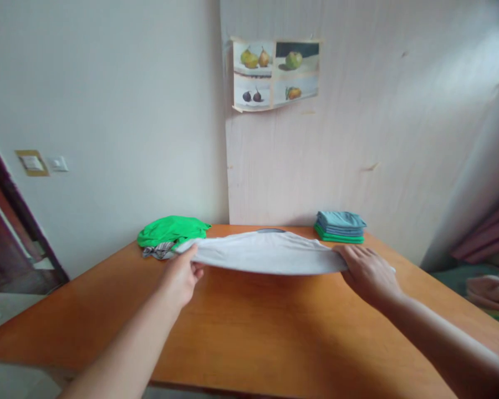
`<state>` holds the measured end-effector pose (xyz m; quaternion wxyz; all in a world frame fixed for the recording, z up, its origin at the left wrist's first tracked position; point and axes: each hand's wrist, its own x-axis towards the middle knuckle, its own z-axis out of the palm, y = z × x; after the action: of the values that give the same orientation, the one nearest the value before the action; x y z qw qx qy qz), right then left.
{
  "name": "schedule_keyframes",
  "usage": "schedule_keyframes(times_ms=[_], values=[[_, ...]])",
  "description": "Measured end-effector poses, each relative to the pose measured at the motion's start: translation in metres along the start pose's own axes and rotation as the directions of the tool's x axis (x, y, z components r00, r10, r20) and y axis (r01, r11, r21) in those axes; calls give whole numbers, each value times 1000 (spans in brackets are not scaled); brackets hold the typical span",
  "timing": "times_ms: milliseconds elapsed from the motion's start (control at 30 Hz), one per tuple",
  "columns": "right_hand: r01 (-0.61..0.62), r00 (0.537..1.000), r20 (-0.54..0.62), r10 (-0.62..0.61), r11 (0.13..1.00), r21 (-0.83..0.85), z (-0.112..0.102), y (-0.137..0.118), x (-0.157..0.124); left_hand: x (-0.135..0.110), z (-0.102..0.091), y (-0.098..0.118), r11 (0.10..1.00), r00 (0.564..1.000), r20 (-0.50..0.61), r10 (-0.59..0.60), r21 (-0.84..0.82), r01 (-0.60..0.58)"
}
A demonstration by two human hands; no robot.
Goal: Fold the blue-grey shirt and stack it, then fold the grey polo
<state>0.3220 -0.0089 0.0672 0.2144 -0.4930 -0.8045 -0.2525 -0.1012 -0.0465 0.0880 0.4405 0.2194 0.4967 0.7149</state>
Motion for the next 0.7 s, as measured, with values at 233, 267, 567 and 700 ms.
schedule_keyframes(times_ms=[233,267,567,700], values=[[38,968,242,-60,995,96,20,-26,-80,-31,-71,-54,965,978,-52,-201,162,207],[29,967,250,-55,994,106,18,-26,-84,-34,-75,-52,963,984,-32,-176,201,179],[-75,947,318,43,993,91,4,-7,-110,-31,-102,-45,699,965,74,251,676,-233],[-113,950,303,76,988,106,1,1,-122,-10,-127,-55,475,941,193,280,823,-310]])
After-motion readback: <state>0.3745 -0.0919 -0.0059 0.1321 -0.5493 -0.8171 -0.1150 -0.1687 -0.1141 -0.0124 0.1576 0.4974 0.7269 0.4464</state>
